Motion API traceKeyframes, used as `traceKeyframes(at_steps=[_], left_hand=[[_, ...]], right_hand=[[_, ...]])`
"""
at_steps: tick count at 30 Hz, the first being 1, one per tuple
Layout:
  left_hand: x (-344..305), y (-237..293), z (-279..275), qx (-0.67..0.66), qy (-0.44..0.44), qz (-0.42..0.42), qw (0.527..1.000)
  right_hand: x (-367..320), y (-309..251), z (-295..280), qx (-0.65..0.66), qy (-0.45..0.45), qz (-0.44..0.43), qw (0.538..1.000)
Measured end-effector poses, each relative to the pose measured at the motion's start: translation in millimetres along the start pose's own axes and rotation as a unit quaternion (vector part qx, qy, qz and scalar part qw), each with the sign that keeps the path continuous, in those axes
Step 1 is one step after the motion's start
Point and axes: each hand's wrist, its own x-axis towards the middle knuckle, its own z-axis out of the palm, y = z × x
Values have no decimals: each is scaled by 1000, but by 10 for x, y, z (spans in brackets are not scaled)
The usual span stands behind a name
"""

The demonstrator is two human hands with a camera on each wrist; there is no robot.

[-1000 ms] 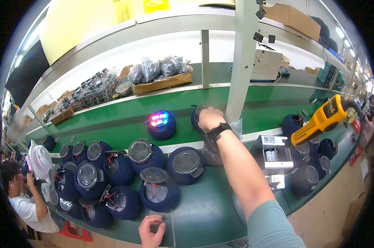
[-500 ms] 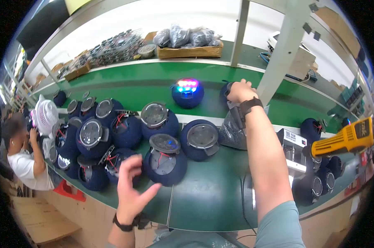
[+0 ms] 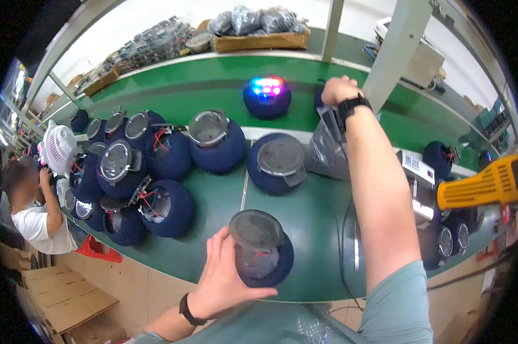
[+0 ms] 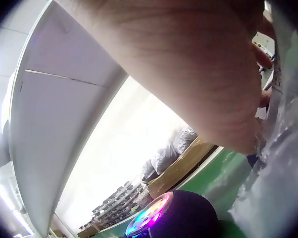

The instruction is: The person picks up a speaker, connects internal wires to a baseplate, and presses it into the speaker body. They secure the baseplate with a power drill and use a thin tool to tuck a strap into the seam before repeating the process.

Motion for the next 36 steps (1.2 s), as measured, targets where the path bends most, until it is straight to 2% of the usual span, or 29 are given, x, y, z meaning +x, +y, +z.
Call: traceKeyframes(at_steps=[2,4,5,8,12,15,17,19,21,22,23,24,25,27,28,29,30,32,33,35,36], left_hand=[[-118,32,18,-17,-25,-9,1000],[-91,-91,-82,-94,-123,26,988],[-63,-168,-91,-104,-127,21,986],[31,-450,8,-183,-188,89,961],[161,-447,-16,-192,-240,109,945],[210,-546,55,-205,-272,122,932],[228,-584,76,-217,-279,111,929],[219,-518,60,-210,-276,101,933],[145,-451,106,-205,-277,88,935],[52,-415,161,-221,-230,28,947],[-53,-377,230,-235,-182,-32,954],[-173,-339,337,-238,-132,-47,961],[-258,-334,395,-237,-140,-46,960],[-354,-333,473,-257,-66,8,964],[-339,-291,416,-285,-102,-28,953],[-291,-301,401,-284,-110,-28,952],[-231,-309,386,-289,-141,-21,947],[-142,-400,486,-310,-197,8,930],[-165,-382,539,-307,-206,12,929],[-266,-316,630,-333,-118,7,936],[-322,-220,611,-375,-104,-35,921]], right_hand=[[167,51,90,-20,-2,3,1000],[88,25,18,-30,1,12,999],[35,2,-3,-33,3,13,999],[59,1,-24,-65,-4,-3,998],[157,18,-7,-78,-23,-40,996],[32,-31,-62,-122,-17,-26,992],[182,-20,35,-135,39,-14,990],[-284,-127,-125,-29,128,-66,989],[-737,-189,-81,11,322,-178,930],[-1074,-147,-20,118,359,-253,890],[-1643,-116,7,227,340,-275,870],[-2130,7,90,264,318,-295,862],[-2719,131,158,296,236,-264,887],[-3604,471,386,247,93,-225,938],[-3852,593,432,269,-22,-176,947],[-4027,692,477,288,-137,-125,939],[-4122,772,613,293,-137,-117,939],[-4197,893,986,404,-50,-208,890],[-4171,930,1054,409,-45,-200,890],[-3963,983,1090,448,-48,-316,835],[-3852,1025,1104,464,-53,-345,814]])
